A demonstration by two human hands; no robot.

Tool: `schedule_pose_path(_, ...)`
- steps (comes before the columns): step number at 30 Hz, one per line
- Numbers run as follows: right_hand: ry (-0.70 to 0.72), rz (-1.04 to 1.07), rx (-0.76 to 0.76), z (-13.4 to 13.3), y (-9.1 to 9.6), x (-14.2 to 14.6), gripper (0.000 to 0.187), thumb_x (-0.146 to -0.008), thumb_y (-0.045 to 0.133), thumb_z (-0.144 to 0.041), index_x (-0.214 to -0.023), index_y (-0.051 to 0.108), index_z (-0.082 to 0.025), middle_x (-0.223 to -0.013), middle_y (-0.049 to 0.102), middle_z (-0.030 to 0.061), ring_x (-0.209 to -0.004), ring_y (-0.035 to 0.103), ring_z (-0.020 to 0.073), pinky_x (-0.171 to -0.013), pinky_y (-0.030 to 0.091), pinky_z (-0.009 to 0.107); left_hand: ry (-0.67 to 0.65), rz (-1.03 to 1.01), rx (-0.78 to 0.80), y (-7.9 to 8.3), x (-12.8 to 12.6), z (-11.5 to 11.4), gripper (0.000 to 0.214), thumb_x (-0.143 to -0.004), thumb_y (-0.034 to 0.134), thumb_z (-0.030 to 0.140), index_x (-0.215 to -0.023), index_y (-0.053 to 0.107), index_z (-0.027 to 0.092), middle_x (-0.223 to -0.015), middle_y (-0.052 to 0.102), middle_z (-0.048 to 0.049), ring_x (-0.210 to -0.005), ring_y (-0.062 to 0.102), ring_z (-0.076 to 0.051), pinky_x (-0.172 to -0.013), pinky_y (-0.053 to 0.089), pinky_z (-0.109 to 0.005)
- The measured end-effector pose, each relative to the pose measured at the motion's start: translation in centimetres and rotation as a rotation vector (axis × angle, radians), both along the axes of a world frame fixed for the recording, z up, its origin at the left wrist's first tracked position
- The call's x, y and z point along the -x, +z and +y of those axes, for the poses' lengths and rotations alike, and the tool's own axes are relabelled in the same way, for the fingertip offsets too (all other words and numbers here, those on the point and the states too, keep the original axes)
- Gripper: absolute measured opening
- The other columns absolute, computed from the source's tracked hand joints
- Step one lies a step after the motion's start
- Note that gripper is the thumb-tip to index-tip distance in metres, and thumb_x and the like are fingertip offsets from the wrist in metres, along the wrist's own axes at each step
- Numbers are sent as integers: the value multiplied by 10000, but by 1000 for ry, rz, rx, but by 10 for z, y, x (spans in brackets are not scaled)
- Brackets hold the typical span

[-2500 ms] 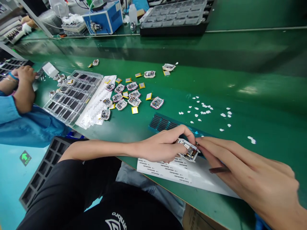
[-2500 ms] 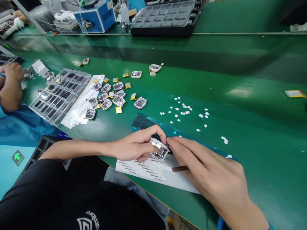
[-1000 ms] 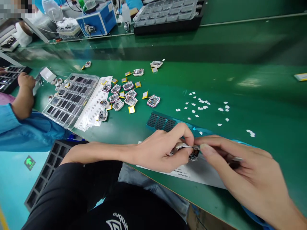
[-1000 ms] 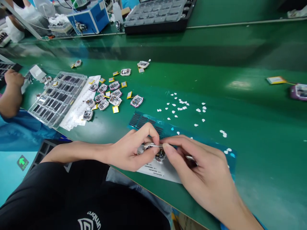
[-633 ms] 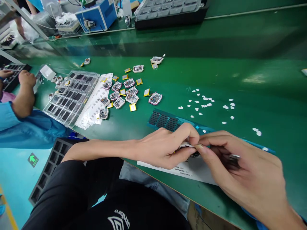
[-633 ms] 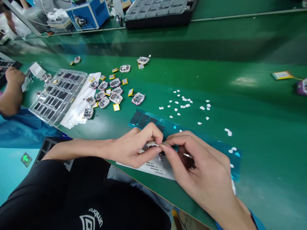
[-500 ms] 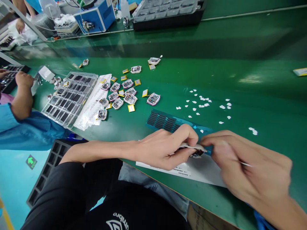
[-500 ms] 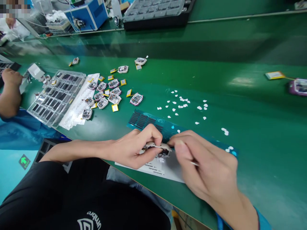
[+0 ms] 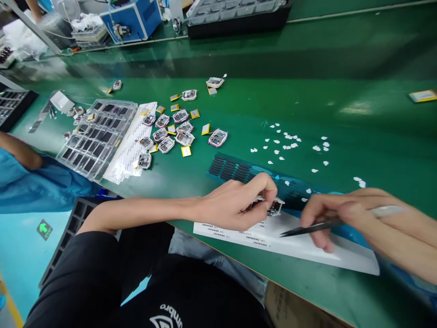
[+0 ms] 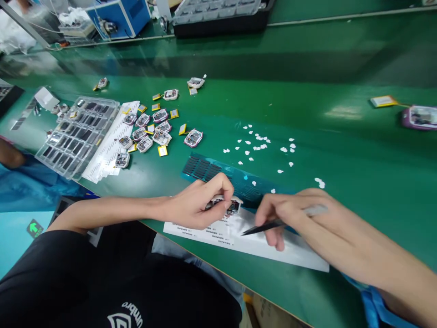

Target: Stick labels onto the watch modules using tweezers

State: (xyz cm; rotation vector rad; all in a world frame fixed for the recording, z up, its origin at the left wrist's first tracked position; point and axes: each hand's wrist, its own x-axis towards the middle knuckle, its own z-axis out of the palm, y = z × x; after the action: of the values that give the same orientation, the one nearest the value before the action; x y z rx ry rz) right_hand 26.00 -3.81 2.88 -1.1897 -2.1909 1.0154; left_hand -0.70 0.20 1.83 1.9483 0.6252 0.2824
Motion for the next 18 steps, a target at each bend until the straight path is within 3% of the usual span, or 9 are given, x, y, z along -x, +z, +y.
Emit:
schedule_pose_path(2, 91, 101, 278, 3, 8, 18, 675, -1093, 271, -668, -753, 739, -322, -601, 693, -1, -519, 672, 172, -506, 562, 287, -10, -9, -4, 1, 0, 0, 87, -981, 432, 258, -1038, 367, 248, -833, 577, 48, -540, 451, -78, -566, 361, -251)
schedule_pose_path(4, 83, 154, 398, 5, 11, 27, 670, -1078, 287, -715, -770, 718, -304, -599, 698, -10, -532, 685, 171, -554, 589, 292, -22, -11, -15, 1, 0, -1, 76, -983, 411, 250, -1033, 354, 247, -830, 559, 49, -537, 436, -79, -569, 352, -257)
schedule_pose_path(18, 125, 155, 518, 1, 7, 26, 643, -1076, 301, -725, -858, 684, -257, -643, 744, -3, -626, 742, 172, -701, 608, 321, -80, 15, -77, -3, -3, -2, 93, -991, 370, 214, -1080, 358, 239, -836, 613, 26, -577, 451, -115, -576, 330, -290)
